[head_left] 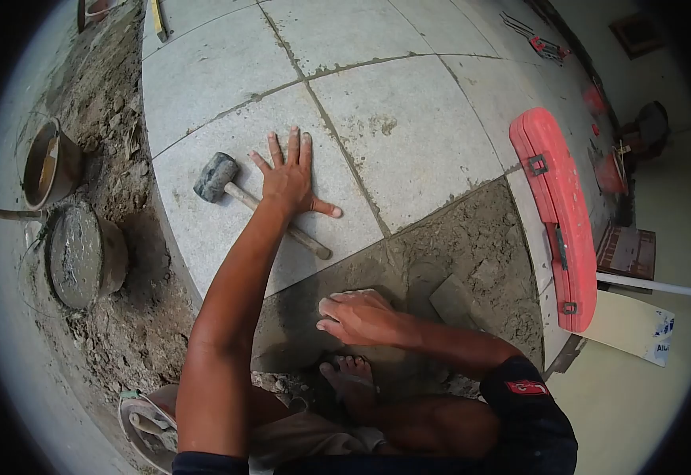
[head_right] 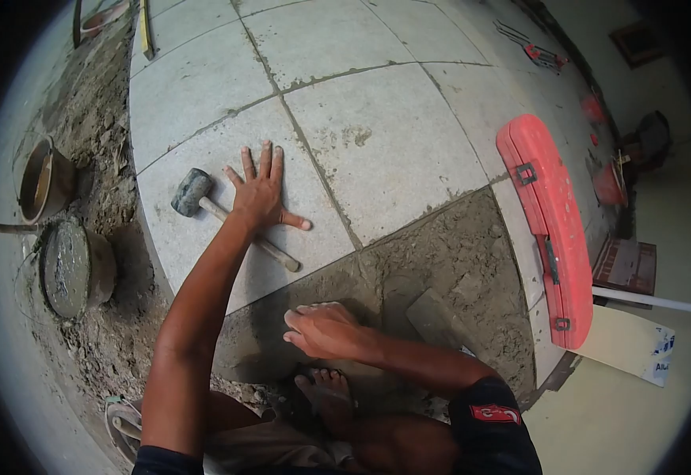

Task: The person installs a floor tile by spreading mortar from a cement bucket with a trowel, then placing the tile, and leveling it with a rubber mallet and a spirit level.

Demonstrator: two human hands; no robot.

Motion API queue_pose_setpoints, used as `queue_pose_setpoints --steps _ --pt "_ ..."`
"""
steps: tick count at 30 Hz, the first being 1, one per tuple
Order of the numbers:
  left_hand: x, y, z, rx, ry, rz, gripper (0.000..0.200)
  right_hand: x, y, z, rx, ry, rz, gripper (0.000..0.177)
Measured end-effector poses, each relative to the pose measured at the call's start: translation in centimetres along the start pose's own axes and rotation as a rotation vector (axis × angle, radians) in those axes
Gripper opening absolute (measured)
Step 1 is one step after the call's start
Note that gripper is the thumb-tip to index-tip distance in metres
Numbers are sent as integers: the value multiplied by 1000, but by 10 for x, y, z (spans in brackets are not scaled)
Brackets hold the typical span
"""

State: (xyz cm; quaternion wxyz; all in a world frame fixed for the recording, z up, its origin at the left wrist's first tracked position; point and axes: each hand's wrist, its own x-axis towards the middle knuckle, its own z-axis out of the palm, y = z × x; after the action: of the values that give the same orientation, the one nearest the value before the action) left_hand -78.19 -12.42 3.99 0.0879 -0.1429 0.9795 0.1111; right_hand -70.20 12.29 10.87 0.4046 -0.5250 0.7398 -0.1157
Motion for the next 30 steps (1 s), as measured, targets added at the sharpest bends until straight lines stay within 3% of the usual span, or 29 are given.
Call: queue_pose_setpoints --steps 1,2,6,11,16,18,19,20,21,23,24,26,27,30 --pt "-2 -2 -1 -14 18 1 177 9 -4 -7 -41 170 -90 30" --pt "-3 -2 -3 -5 -2 -2 176 17 -11 -15 -67 203 -123 27" --pt "-4 -3 -6 -16 -16 -12 175 38 -15 -33 -60 150 -212 28" --pt "-6 -6 -5 -66 21 9 174 42 -18 -32 -156 113 -145 31" --pt "-6 -9 -4 -79 15 12 174 38 -27 -61 5 -59 -254 31" --pt "-3 -9 3 -100 36 -2 177 40 -35 -99 277 -231 -140 30" --pt "-3 -10 5 -124 53 12 180 48 -38 -107 268 -240 -148 30" --pt "-11 -10 -11 -70 -8 15 152 56 -40 -116 355 -34 -147 29" --pt "-2 -11 10 -72 -1 12 152 65 -43 -126 443 179 -142 28" --pt "29 -8 77 43 421 -58 104 106 -53 -140 310 393 -63 37" --pt "24 -8 83 39 603 -57 71 132 -52 -139 309 404 -64 37" --pt "19 -8 73 -8 565 -47 70 180 -47 -128 -2 496 -35 43" --pt "19 -11 68 -62 523 -44 70 187 -52 -124 -3 499 -42 43" --pt "30 -16 67 -124 352 -44 73 201 -67 -114 -492 612 69 45"
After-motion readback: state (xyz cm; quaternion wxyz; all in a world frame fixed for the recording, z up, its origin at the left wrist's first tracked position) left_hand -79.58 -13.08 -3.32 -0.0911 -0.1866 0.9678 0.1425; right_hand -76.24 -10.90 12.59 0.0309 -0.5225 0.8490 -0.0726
